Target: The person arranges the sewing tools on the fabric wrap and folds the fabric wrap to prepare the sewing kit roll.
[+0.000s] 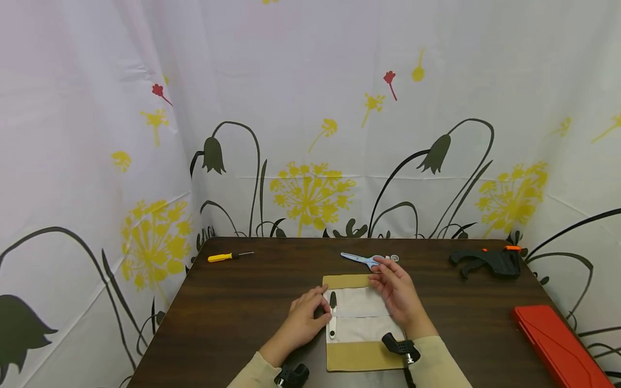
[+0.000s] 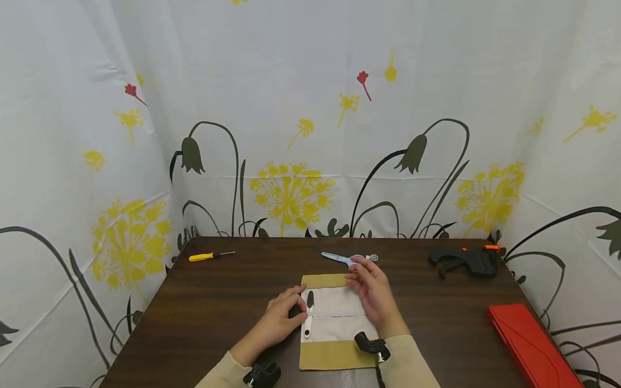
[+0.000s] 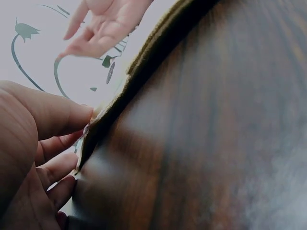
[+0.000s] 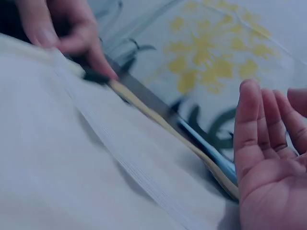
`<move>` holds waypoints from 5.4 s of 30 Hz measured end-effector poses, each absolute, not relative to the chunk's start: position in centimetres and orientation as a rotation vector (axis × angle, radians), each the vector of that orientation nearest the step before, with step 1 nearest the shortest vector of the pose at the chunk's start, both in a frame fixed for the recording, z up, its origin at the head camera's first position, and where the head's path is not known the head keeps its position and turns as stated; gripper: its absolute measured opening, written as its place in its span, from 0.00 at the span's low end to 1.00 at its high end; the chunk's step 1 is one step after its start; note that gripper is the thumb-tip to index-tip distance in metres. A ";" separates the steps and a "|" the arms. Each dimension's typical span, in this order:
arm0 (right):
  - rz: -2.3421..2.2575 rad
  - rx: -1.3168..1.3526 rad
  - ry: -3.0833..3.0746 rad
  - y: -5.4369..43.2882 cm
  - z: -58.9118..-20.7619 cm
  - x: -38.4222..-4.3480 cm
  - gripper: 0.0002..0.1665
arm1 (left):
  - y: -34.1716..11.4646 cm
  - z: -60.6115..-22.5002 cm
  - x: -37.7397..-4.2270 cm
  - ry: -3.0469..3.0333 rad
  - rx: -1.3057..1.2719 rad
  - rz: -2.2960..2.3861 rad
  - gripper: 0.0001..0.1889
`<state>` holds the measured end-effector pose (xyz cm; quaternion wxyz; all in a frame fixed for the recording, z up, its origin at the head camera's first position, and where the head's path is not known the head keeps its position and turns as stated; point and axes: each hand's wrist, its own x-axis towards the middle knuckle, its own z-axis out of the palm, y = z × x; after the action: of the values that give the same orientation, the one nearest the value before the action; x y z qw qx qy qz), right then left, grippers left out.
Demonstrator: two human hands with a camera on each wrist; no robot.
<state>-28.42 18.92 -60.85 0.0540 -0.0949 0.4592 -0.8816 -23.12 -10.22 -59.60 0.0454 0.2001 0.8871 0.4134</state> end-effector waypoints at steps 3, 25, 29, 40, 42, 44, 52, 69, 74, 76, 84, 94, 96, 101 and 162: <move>-2.765 -0.285 1.420 21.3 -61.0 -28.8 0.29 | -10.2 -59.6 -23.2 2.713 0.611 1.262 0.07; -2.330 0.311 1.863 27.2 -59.9 -32.7 0.34 | -10.1 -59.1 -23.2 2.643 0.639 1.324 0.12; -2.250 0.314 1.884 26.9 -59.4 -33.0 0.34 | -9.9 -58.7 -23.3 2.603 0.678 1.299 0.12; -2.083 0.264 2.075 26.0 -58.9 -33.1 0.32 | -7.7 -58.9 -23.8 2.567 0.746 1.155 0.21; -2.095 0.277 2.087 25.8 -59.0 -33.1 0.31 | -7.6 -59.1 -23.9 2.573 0.747 1.139 0.21; -2.102 0.293 2.101 25.5 -59.1 -33.1 0.29 | -7.6 -59.1 -23.9 2.583 0.745 1.132 0.21; -2.161 0.335 2.061 25.4 -60.0 -33.0 0.25 | -8.0 -59.5 -23.8 2.619 0.738 1.147 0.14; -2.509 0.342 1.797 27.1 -60.7 -32.0 0.04 | -6.8 -59.7 -23.5 2.676 0.670 1.246 0.08; -2.684 0.117 1.590 27.5 -60.8 -30.8 0.16 | -6.9 -59.5 -23.6 2.685 0.678 1.242 0.07; -2.758 -0.015 1.421 27.9 -60.7 -30.4 0.20 | -7.0 -59.5 -23.7 2.684 0.683 1.236 0.06; -2.809 -0.316 0.980 29.0 -60.7 -29.7 0.30 | -6.9 -59.3 -23.7 2.674 0.669 1.255 0.04; -2.805 -0.445 1.013 27.2 -60.2 -29.3 0.25 | -6.8 -59.4 -23.6 2.670 0.628 1.257 0.04; -2.807 -0.500 0.983 26.2 -59.8 -29.2 0.26 | -6.9 -59.5 -23.5 2.668 0.635 1.260 0.03; -2.764 -0.578 1.014 23.5 -59.2 -28.9 0.24 | -6.9 -59.5 -23.5 2.662 0.653 1.280 0.03; -1.602 -0.508 2.229 16.3 -60.2 -28.2 0.12 | -7.5 -59.6 -24.0 2.630 0.697 1.314 0.07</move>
<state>-28.18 16.26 -60.25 0.1741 -0.1790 0.7864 -0.5650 -24.01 -7.55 -59.57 0.0601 0.2303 0.8689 0.4341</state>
